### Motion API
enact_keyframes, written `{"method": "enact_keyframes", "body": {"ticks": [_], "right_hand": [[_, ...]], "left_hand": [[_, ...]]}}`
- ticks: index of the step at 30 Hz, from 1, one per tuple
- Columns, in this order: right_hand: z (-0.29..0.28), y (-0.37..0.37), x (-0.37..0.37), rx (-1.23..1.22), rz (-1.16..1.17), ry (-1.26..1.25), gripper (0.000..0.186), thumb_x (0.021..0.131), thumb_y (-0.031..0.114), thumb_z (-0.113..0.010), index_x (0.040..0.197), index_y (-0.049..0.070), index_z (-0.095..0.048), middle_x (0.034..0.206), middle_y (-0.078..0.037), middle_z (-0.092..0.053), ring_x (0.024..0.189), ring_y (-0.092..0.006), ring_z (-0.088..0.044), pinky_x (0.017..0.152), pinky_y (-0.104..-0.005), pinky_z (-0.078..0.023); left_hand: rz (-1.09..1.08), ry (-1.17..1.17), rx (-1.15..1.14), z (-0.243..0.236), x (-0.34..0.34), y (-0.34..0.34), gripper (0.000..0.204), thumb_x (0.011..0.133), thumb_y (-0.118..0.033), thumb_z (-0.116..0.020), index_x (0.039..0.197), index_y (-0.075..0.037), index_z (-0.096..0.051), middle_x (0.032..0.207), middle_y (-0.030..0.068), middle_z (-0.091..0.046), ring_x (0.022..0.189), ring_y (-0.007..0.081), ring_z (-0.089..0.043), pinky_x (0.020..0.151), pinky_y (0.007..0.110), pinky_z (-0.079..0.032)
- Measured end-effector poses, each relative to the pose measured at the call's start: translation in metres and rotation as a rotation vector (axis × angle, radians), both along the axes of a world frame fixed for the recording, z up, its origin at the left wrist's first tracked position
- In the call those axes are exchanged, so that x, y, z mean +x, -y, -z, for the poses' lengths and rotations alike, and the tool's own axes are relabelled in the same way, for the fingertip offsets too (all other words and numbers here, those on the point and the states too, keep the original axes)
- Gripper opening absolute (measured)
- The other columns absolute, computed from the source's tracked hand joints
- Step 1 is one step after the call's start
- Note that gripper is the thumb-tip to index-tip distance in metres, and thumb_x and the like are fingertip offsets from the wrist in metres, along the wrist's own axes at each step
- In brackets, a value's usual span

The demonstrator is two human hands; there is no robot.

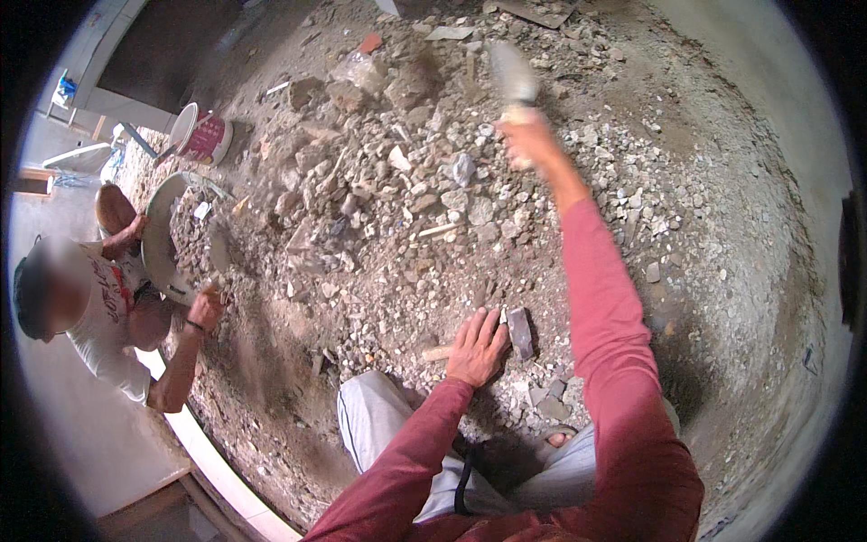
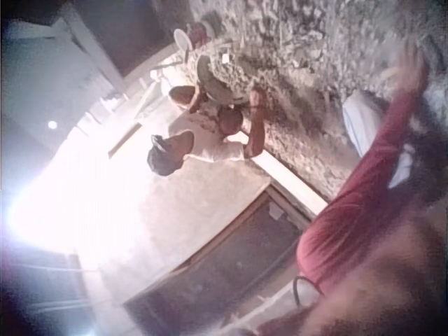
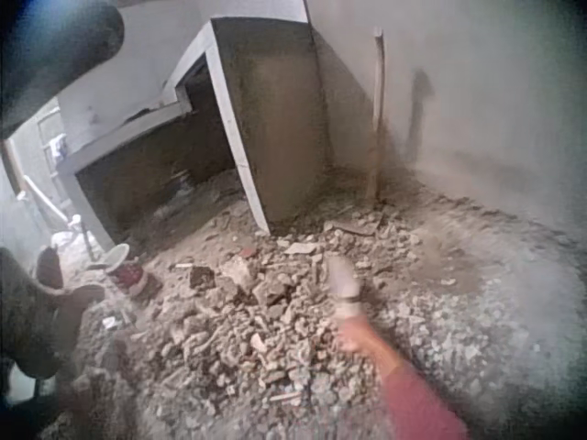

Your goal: The person uses a trowel to scrape and level dirt on a floor, then uses a hammer and chisel to break apart pieces of concrete and rock.

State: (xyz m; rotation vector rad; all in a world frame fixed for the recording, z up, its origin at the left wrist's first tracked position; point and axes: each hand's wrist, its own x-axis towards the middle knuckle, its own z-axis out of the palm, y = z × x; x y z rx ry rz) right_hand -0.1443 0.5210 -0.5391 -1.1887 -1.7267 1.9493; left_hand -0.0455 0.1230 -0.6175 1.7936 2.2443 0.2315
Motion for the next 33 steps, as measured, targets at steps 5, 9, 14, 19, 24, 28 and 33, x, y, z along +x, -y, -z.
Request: {"method": "enact_keyframes", "body": {"ticks": [5, 9, 14, 19, 24, 28, 33], "right_hand": [[0.017, 0.057, 0.032, -0.263, 0.125, 0.089, 0.042, 0.095, 0.016, -0.066, 0.129, 0.001, -0.046, 0.075, -0.005, -0.057, 0.053, -0.0139, -0.053, 0.040, -0.0271, -0.048], [0.016, 0.126, 0.025, -0.261, -0.078, 0.094, 0.060, 0.093, 0.009, -0.061, 0.141, -0.006, -0.029, 0.091, -0.014, -0.057, 0.058, -0.0160, -0.056, 0.042, -0.0296, -0.050], [-0.014, 0.176, 0.003, -0.062, -0.218, 0.173, 0.050, 0.089, 0.007, -0.063, 0.130, -0.004, -0.038, 0.091, -0.016, -0.060, 0.059, -0.0162, -0.061, 0.045, -0.0309, -0.053], [-0.054, 0.218, -0.085, -0.019, -0.430, -0.038, 0.050, 0.087, 0.010, -0.061, 0.133, -0.005, -0.047, 0.090, -0.016, -0.067, 0.060, -0.0181, -0.066, 0.047, -0.0337, -0.055], [-0.096, 0.229, -0.120, 0.091, -0.520, -0.155, 0.057, 0.081, 0.008, -0.061, 0.135, -0.003, -0.046, 0.094, -0.021, -0.067, 0.066, -0.0243, -0.068, 0.050, -0.0381, -0.055], [-0.009, 0.082, -0.023, 0.527, -0.124, 0.071, 0.055, 0.080, 0.019, -0.074, 0.131, 0.009, -0.057, 0.098, -0.013, -0.069, 0.072, -0.0232, -0.069, 0.057, -0.0372, -0.057], [0.044, -0.083, 0.224, 0.562, 0.381, 0.720, 0.045, 0.082, 0.021, -0.069, 0.120, -0.003, -0.062, 0.113, -0.025, -0.069, 0.103, -0.0423, -0.068, 0.084, -0.0457, -0.055]], "left_hand": [[0.005, 0.002, 0.032, 0.004, 0.000, -0.001, 0.060, 0.083, -0.022, -0.064, 0.141, -0.015, -0.048, 0.156, 0.0098, -0.038, 0.146, 0.0341, -0.033, 0.117, 0.051, -0.030], [-0.001, 0.047, 0.016, 0.002, 0.003, 0.000, 0.051, 0.093, -0.022, -0.053, 0.143, -0.014, -0.047, 0.159, 0.0125, -0.034, 0.148, 0.0355, -0.030, 0.120, 0.050, -0.025], [0.009, -0.020, 0.017, 0.004, 0.000, 0.002, 0.056, 0.086, -0.024, -0.062, 0.139, -0.013, -0.050, 0.155, 0.0119, -0.039, 0.145, 0.0354, -0.034, 0.119, 0.050, -0.027], [-0.011, 0.129, -0.215, 0.025, 0.007, 0.003, 0.056, 0.094, -0.034, -0.051, 0.146, -0.012, -0.047, 0.155, 0.0130, -0.041, 0.146, 0.0327, -0.034, 0.122, 0.048, -0.022], [-0.222, 0.276, -0.060, 0.095, 0.004, 0.043, 0.061, 0.094, -0.043, -0.054, 0.147, -0.015, -0.047, 0.154, 0.0120, -0.044, 0.147, 0.0305, -0.033, 0.121, 0.048, -0.024], [-0.023, 0.006, 0.044, 0.000, 0.004, -0.002, 0.053, 0.090, -0.033, -0.061, 0.139, -0.015, -0.051, 0.154, 0.0107, -0.042, 0.145, 0.0333, -0.035, 0.118, 0.051, -0.028], [-0.037, 0.045, 0.123, -0.003, 0.014, -0.009, 0.047, 0.092, -0.031, -0.059, 0.136, -0.015, -0.053, 0.154, 0.0097, -0.041, 0.144, 0.0341, -0.035, 0.117, 0.051, -0.029]]}}
